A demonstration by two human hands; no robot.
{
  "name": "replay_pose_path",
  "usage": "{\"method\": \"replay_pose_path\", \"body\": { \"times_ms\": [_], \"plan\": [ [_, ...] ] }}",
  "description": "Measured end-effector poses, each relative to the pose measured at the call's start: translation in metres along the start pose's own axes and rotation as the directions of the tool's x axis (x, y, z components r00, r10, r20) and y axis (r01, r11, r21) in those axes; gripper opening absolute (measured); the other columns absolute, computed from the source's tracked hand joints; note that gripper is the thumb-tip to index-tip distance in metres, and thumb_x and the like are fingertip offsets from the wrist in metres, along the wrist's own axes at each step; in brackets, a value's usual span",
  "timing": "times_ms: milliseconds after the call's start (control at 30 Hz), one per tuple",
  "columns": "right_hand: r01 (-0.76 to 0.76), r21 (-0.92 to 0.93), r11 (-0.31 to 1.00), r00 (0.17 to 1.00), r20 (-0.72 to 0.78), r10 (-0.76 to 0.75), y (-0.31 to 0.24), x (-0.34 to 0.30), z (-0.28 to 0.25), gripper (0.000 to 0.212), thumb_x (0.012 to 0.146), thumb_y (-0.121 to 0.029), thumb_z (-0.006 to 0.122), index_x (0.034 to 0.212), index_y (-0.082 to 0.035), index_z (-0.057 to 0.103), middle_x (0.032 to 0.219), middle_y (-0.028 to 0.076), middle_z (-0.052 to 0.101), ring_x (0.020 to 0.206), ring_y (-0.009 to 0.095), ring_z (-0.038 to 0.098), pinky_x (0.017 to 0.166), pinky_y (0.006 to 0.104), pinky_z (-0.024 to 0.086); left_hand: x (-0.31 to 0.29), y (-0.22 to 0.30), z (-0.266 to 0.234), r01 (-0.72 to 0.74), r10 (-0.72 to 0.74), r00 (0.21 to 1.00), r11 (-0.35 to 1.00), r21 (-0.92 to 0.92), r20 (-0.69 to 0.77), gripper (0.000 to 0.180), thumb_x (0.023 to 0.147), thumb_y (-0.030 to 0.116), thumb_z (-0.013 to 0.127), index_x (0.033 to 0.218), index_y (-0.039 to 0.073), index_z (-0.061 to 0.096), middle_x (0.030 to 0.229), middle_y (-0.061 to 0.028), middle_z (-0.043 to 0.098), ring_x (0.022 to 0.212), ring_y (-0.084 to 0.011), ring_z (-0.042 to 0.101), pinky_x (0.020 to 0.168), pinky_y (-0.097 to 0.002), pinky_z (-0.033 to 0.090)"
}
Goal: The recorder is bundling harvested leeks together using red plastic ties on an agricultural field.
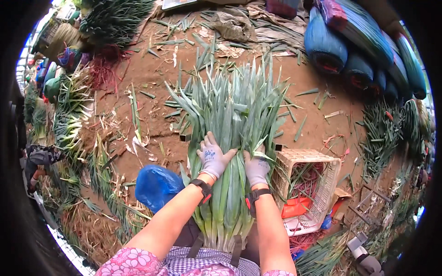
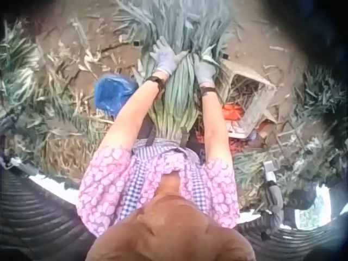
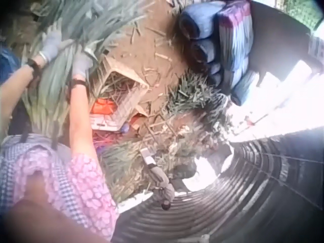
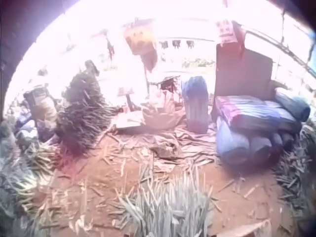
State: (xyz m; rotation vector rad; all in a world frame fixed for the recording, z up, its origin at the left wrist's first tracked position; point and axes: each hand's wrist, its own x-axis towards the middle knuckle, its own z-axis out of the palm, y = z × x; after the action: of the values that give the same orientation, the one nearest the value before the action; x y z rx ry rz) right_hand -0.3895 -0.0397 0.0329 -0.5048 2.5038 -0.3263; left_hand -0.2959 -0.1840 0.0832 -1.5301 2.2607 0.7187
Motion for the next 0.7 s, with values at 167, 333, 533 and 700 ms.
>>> {"method": "replay_pose_path", "body": {
  "times_ms": [167, 333, 533, 700],
  "plan": [
    [-0.124, -0.096, 0.988, 0.985, 0.105, 0.134, -0.017, 0.017, 0.005, 0.08, 0.096, -0.056, 0.062, 0.157, -0.009, 0.04, 0.134, 0.026, 0.065, 0.114, 0.045, 0.068, 0.096, 0.0544, 0.053, 0.021, -0.006, 0.007, 0.049, -0.051, 0.996, 0.998, 0.024, 0.072, 0.129, 0.077, 0.068, 0.078, 0.164, -0.006, 0.018, 0.162, -0.0269, 0.038, 0.148, -0.0453, 0.039, 0.117, -0.0658, 0.031],
    [-0.049, -0.115, 0.992, 0.999, 0.019, 0.051, 0.0, 0.017, 0.002, 0.077, 0.094, -0.061, 0.06, 0.15, -0.009, 0.051, 0.123, 0.025, 0.072, 0.108, 0.044, 0.071, 0.093, 0.053, 0.055, 0.01, -0.005, -0.005, 0.018, -0.016, 0.999, 0.999, -0.03, 0.045, 0.131, 0.076, 0.07, 0.078, 0.164, -0.006, 0.018, 0.161, -0.0273, 0.038, 0.147, -0.0461, 0.04, 0.117, -0.0654, 0.032],
    [0.066, 0.016, 0.998, 0.995, -0.082, -0.065, 0.012, -0.026, -0.052, 0.073, 0.091, -0.065, 0.063, 0.117, 0.002, 0.073, 0.111, 0.028, 0.074, 0.107, 0.045, 0.07, 0.095, 0.0511, 0.053, -0.041, -0.019, -0.034, -0.043, 0.031, 0.997, 0.984, -0.17, -0.073, 0.134, 0.07, 0.071, 0.083, 0.163, -0.003, 0.02, 0.163, -0.0264, 0.035, 0.15, -0.0452, 0.035, 0.119, -0.0632, 0.03],
    [0.167, 0.138, 0.976, 0.979, -0.141, -0.148, 0.044, -0.059, -0.095, 0.05, 0.1, -0.043, 0.061, 0.107, 0.005, 0.072, 0.098, 0.03, 0.073, 0.097, 0.049, 0.068, 0.088, 0.0536, 0.05, -0.071, -0.031, -0.058, -0.055, 0.007, 0.972, 0.979, -0.198, -0.236, 0.133, 0.069, 0.069, 0.085, 0.162, -0.003, 0.023, 0.165, -0.0244, 0.034, 0.151, -0.0433, 0.034, 0.121, -0.0616, 0.029]
  ]
}}
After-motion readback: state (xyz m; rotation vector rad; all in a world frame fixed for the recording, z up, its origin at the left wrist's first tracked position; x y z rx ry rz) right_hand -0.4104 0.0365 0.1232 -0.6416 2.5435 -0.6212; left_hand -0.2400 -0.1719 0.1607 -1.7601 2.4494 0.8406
